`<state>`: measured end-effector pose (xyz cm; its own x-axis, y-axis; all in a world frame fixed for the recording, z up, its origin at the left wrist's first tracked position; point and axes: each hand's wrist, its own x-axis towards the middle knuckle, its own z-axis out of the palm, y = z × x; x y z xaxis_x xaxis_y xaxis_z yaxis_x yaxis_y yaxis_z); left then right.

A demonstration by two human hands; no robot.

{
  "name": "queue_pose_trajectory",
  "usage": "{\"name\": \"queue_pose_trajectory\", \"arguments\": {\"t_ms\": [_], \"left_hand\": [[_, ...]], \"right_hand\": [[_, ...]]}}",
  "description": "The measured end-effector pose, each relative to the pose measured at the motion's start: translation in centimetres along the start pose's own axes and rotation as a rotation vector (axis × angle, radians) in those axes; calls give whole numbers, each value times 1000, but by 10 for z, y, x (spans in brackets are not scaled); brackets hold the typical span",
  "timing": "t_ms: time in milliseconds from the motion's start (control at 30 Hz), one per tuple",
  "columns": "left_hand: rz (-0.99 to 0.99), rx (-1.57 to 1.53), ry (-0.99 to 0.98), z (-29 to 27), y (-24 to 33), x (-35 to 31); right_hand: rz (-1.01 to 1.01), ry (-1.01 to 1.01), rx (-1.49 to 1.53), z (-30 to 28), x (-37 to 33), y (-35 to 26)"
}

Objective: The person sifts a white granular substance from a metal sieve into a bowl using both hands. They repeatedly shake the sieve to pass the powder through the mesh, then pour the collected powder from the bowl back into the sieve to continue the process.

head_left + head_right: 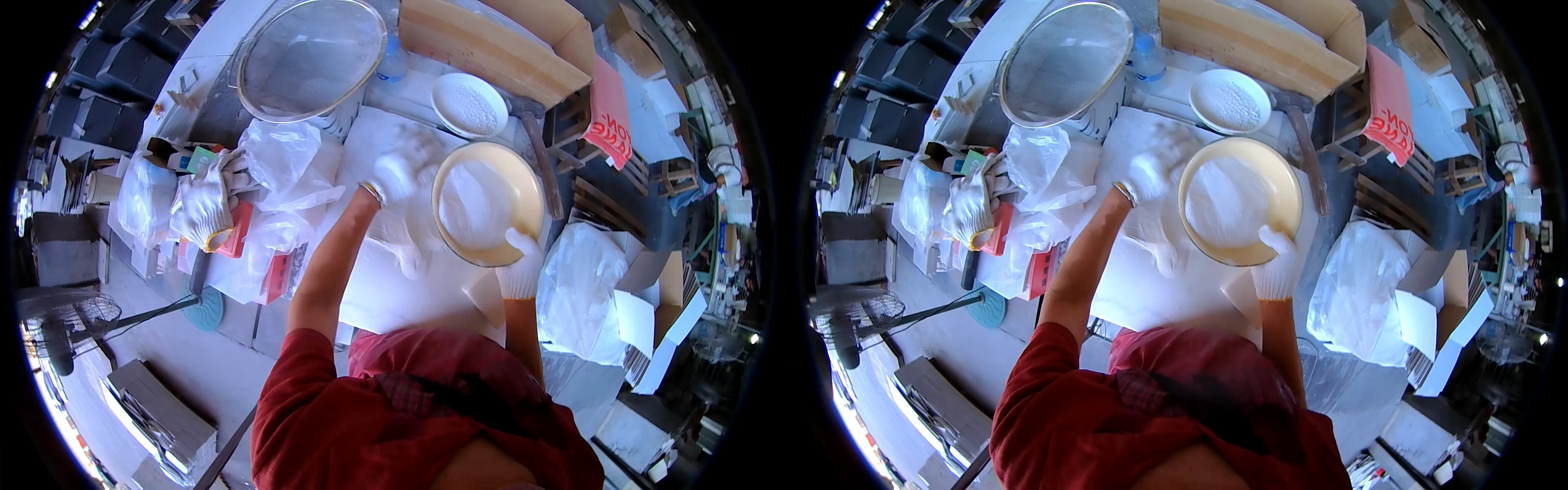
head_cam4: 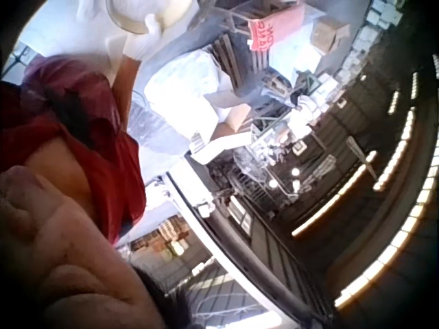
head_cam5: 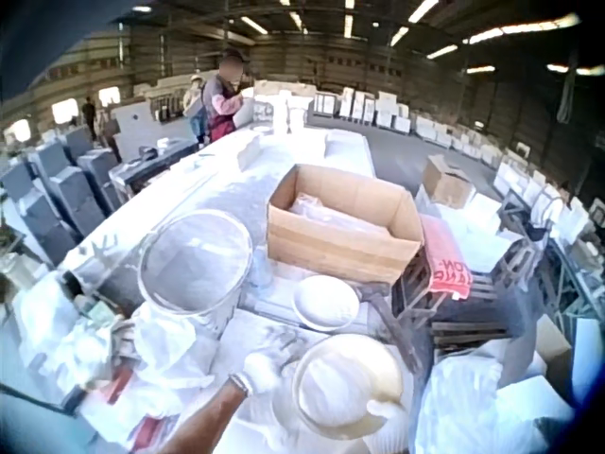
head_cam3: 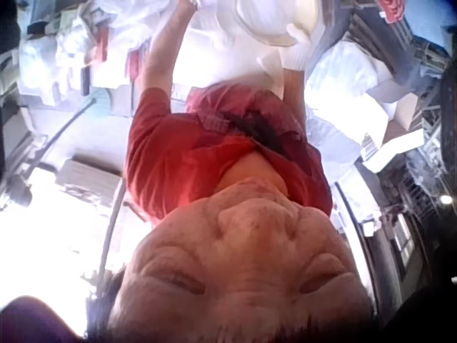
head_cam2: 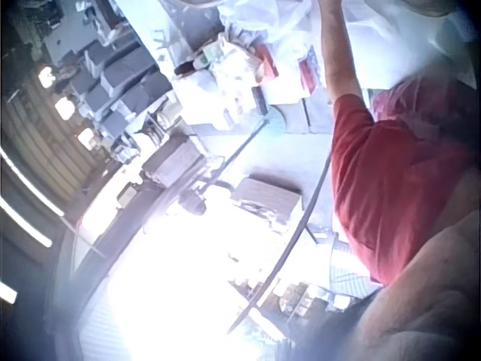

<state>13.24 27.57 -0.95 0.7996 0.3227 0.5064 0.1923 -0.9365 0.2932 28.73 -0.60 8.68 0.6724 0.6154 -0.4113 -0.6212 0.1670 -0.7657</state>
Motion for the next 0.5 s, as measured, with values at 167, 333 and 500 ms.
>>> {"name": "queue_pose_trajectory", "arguments": {"t_ms": [167, 333, 500], "left_hand": [[111, -304, -121, -37, 51, -25], [-4, -325, -80, -72, 66, -54], [-457, -202, 190, -81, 41, -88]], "right_hand": [[-58, -17, -17, -8, 5, -6], [79, -83, -52, 18, 24, -19], [-64, -168, -131, 107, 35, -47]]}}
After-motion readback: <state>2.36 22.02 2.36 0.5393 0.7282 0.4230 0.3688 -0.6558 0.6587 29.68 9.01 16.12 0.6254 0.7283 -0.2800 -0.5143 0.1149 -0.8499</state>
